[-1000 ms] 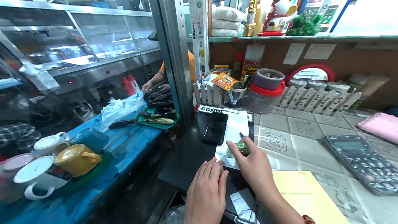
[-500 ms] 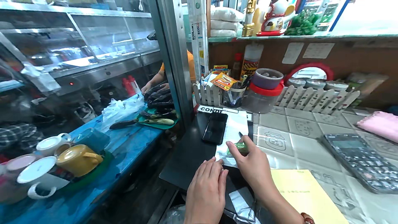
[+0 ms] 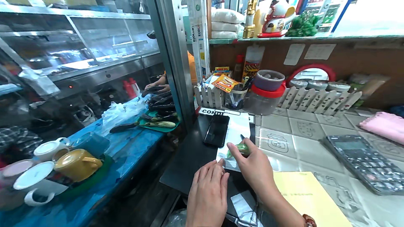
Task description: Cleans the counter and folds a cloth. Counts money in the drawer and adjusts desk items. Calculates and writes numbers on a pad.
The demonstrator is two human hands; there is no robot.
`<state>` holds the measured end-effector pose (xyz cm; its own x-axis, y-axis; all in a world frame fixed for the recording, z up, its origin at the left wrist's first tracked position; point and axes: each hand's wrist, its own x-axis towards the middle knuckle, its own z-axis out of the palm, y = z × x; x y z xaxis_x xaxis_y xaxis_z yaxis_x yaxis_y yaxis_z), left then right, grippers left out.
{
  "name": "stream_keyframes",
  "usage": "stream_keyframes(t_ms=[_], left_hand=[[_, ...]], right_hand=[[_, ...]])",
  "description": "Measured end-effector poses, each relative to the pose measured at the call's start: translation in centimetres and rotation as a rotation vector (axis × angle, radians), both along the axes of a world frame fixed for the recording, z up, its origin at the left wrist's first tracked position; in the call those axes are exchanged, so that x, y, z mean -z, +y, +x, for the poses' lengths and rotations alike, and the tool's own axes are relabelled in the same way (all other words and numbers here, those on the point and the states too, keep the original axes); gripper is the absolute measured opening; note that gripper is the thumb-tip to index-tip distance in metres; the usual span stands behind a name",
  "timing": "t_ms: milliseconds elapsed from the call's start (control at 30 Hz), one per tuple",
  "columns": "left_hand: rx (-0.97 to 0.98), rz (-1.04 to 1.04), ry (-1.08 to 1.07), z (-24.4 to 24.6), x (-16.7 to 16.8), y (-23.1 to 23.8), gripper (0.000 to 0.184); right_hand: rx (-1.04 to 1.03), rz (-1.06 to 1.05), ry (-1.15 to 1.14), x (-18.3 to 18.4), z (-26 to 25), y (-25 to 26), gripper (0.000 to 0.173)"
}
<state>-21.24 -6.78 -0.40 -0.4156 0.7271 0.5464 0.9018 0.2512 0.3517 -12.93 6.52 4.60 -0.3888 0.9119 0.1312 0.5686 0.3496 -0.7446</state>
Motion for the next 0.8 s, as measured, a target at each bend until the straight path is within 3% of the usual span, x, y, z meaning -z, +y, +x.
stream_keyframes(t_ms=[567, 800], left_hand=[[-0.006, -0.004, -0.024, 0.1, -0.3, 0.0, 0.041], [0.039, -0.040, 0.037, -0.2, -0.5, 0.2, 0.040]], right_hand=[[-0.008, 0.076, 0.065, 0.2, 0.5, 0.2, 0.032], [0.010, -0.149, 0.320, 0.2, 0.9, 0.7, 0.034]])
